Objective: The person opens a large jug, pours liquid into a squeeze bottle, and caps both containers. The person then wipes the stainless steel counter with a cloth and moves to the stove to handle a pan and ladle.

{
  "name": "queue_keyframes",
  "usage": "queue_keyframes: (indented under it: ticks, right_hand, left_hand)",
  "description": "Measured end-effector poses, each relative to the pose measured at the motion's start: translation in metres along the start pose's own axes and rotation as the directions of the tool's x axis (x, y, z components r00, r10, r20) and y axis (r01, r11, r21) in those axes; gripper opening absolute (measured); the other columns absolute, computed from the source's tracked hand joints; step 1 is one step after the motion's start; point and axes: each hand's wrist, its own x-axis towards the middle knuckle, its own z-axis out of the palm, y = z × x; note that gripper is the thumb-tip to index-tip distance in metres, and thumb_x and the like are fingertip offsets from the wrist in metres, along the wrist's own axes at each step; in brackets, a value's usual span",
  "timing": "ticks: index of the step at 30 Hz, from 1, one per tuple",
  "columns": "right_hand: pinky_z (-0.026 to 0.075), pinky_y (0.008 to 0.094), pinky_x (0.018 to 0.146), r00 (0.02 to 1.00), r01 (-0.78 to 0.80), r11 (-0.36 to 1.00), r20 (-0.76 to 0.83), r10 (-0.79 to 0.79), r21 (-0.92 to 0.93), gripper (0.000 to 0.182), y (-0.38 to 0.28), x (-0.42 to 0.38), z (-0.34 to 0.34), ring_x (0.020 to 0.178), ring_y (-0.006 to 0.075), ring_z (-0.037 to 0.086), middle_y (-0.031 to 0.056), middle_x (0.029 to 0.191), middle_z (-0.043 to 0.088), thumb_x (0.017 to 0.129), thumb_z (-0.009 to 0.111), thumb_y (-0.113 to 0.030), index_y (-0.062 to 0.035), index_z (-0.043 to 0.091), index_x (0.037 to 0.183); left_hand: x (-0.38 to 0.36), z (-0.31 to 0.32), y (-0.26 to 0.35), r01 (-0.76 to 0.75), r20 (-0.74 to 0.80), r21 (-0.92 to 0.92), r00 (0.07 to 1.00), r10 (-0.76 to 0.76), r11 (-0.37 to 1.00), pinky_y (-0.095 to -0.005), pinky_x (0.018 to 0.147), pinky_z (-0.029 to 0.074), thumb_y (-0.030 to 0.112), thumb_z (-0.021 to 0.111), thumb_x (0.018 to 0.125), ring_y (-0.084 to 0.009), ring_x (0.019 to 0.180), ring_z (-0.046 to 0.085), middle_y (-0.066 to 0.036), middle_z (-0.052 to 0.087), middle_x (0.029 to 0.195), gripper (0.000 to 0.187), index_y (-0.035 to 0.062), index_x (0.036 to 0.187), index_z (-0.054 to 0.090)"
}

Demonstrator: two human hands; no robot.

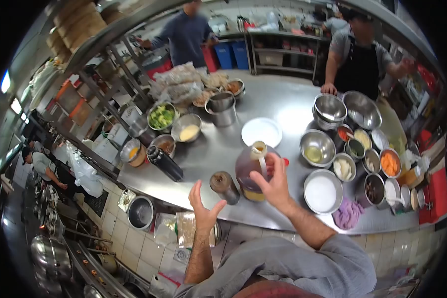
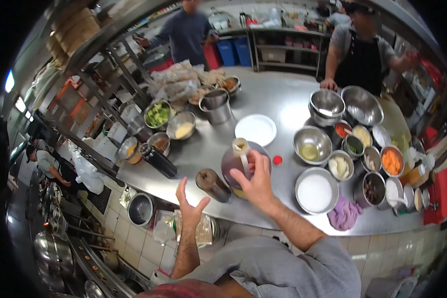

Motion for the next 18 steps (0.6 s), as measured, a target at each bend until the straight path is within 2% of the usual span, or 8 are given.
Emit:
queue_keyframes:
  ticks: [2, 3, 5, 6, 8, 11, 13, 18]
  right_hand:
    - [0.043, 0.0374, 0.074, 0.923, 0.327, 0.898, -0.106, -0.371, -0.295, 0.057, 0.005, -0.001, -0.004, 0.089, 0.0277, 0.047, 0.0153, 0.105, 0.045, 0.072, 0.075, -0.016, -0.0029, 0.045, 0.119]
    - [0.044, 0.0383, 0.072, 0.922, 0.360, 0.906, -0.065, -0.382, -0.221, 0.055, -0.038, -0.011, 0.024, 0.087, 0.0291, 0.051, 0.0166, 0.102, 0.047, 0.073, 0.075, -0.019, -0.0046, 0.046, 0.118]
    - [0.048, 0.0388, 0.067, 0.886, 0.398, 0.890, 0.345, -0.310, -0.224, 0.051, -0.061, -0.011, 0.032, 0.084, 0.0307, 0.056, 0.0165, 0.096, 0.051, 0.076, 0.072, -0.029, -0.0069, 0.049, 0.116]
    - [0.048, 0.0388, 0.067, 0.884, 0.404, 0.884, 0.347, -0.312, -0.234, 0.051, -0.060, -0.009, 0.040, 0.084, 0.0307, 0.056, 0.0165, 0.096, 0.051, 0.076, 0.072, -0.029, -0.0069, 0.049, 0.116]
    - [0.050, 0.0411, 0.060, 0.821, 0.513, 0.690, 0.527, -0.221, -0.510, 0.048, -0.045, -0.005, 0.067, 0.075, 0.0311, 0.062, 0.0166, 0.085, 0.056, 0.081, 0.062, -0.046, -0.0060, 0.054, 0.107]
    - [0.052, 0.0412, 0.059, 0.772, 0.498, 0.655, 0.634, -0.036, -0.568, 0.048, -0.040, 0.005, 0.084, 0.074, 0.0319, 0.065, 0.0143, 0.083, 0.060, 0.080, 0.060, -0.051, -0.0074, 0.058, 0.099]
    - [0.052, 0.0411, 0.057, 0.777, 0.518, 0.634, 0.626, -0.068, -0.574, 0.051, -0.034, 0.001, 0.088, 0.069, 0.0323, 0.065, 0.0148, 0.082, 0.062, 0.080, 0.057, -0.055, -0.0063, 0.058, 0.094]
    - [0.049, 0.0405, 0.050, 0.696, 0.610, 0.654, 0.697, -0.172, -0.448, 0.040, -0.027, -0.018, 0.079, 0.060, 0.0311, 0.063, 0.0141, 0.077, 0.064, 0.084, 0.054, -0.045, -0.0053, 0.059, 0.080]
  left_hand:
    - [0.009, 0.034, -0.016, 0.044, 0.015, -0.096, 0.999, -0.043, 0.994, -0.0396, 0.108, 0.025, 0.020, 0.085, 0.058, -0.0283, 0.127, 0.035, -0.015, 0.037, 0.137, 0.099, 0.0033, 0.139, 0.029]
    - [0.020, -0.011, -0.012, -0.012, 0.007, -0.043, 1.000, 0.012, 0.999, -0.0396, 0.108, 0.025, 0.020, 0.085, 0.058, -0.0283, 0.127, 0.035, -0.015, 0.037, 0.137, 0.099, 0.0033, 0.139, 0.029]
    - [0.014, 0.021, -0.028, -0.014, 0.021, -0.291, 1.000, 0.021, 0.957, -0.0433, 0.107, 0.025, 0.027, 0.088, 0.054, -0.0329, 0.126, 0.034, -0.016, 0.040, 0.133, 0.105, 0.0053, 0.139, 0.031]
    - [0.008, 0.037, -0.033, 0.092, 0.044, -0.333, 0.996, -0.082, 0.939, -0.0438, 0.104, 0.027, 0.026, 0.085, 0.057, -0.0305, 0.122, 0.039, -0.013, 0.045, 0.128, 0.095, 0.0057, 0.135, 0.035]
    - [0.009, 0.059, -0.056, 0.080, 0.062, -0.333, 0.996, -0.063, 0.939, -0.0446, 0.103, 0.026, 0.026, 0.084, 0.059, -0.0294, 0.120, 0.041, -0.012, 0.047, 0.126, 0.088, 0.0060, 0.132, 0.038]
    - [0.005, 0.071, -0.086, 0.057, 0.037, -0.191, 0.998, -0.051, 0.980, -0.0465, 0.103, 0.022, 0.028, 0.081, 0.061, -0.0275, 0.114, 0.047, -0.008, 0.053, 0.118, 0.069, 0.0067, 0.118, 0.049]
    - [0.002, 0.060, -0.064, 0.068, 0.090, -0.268, 0.995, -0.045, 0.961, -0.0477, 0.104, 0.021, 0.027, 0.082, 0.060, -0.0281, 0.110, 0.050, -0.008, 0.058, 0.109, 0.064, 0.0068, 0.114, 0.052]
    - [-0.025, 0.038, -0.037, 0.026, 0.075, -0.317, 0.997, -0.002, 0.948, -0.0497, 0.104, 0.022, 0.026, 0.084, 0.055, -0.0288, 0.107, 0.052, -0.009, 0.060, 0.103, 0.068, 0.0049, 0.111, 0.052]
